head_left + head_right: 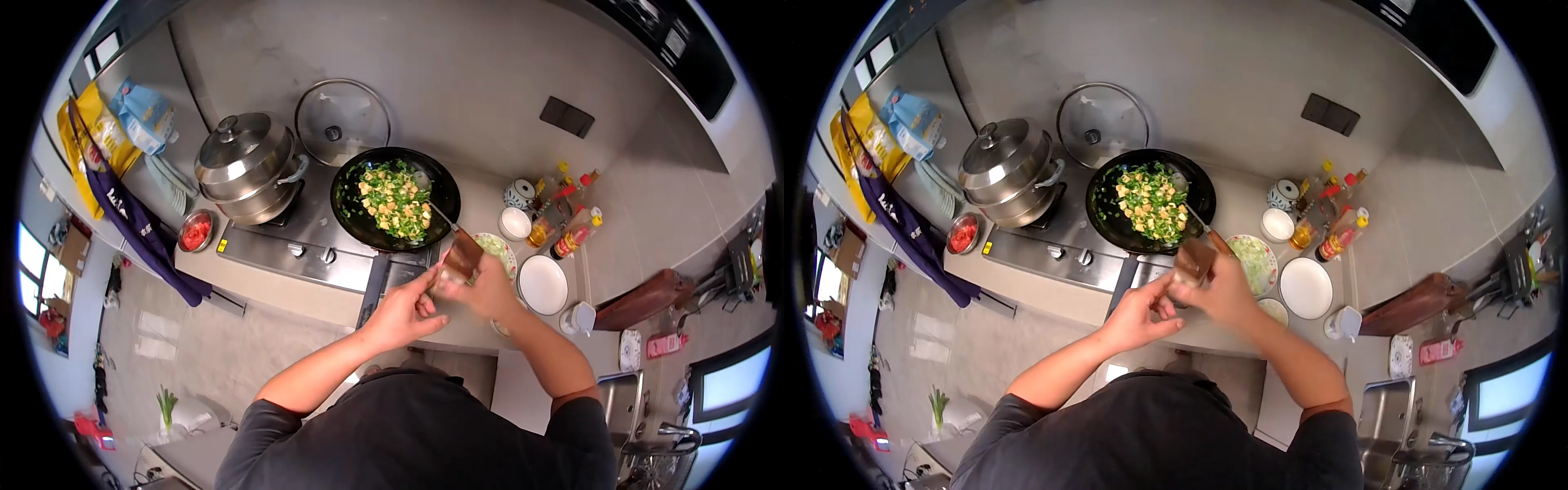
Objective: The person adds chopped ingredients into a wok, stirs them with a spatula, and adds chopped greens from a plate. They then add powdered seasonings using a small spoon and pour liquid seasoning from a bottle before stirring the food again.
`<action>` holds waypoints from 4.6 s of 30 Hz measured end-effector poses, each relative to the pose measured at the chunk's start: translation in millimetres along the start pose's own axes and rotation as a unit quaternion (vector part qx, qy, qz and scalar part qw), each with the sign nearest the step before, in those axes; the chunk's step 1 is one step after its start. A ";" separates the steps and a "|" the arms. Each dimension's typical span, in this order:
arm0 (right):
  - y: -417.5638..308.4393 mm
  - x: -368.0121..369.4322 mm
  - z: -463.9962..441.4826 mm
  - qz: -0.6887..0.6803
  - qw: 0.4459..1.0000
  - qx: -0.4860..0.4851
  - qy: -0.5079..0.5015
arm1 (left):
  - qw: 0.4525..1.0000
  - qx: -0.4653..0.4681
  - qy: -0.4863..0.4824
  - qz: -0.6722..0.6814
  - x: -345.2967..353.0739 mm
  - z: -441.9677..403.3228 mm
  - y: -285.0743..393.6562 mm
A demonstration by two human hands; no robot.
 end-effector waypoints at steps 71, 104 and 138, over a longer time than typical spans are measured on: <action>-249.0 -779.9 328.8 0.299 0.570 -0.042 0.765 | 0.979 0.036 -0.022 0.197 317.0 65.6 33.5; -213.1 -1059.3 281.1 0.511 0.477 -0.157 0.698 | 0.981 -0.040 0.100 0.159 341.2 71.9 39.2; 189.5 -341.7 -128.5 0.604 0.771 0.171 0.102 | 0.972 -0.054 0.185 0.132 171.6 54.9 -26.7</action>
Point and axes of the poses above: each hand's wrist, its own z-axis away from the middle knuckle, its own x-axis out of the palm, y = z × x, the point moved 3 cm from there along -z, towards the middle knuckle, and after that the axes turned 13 degrees about y, right-handed, at the moved point
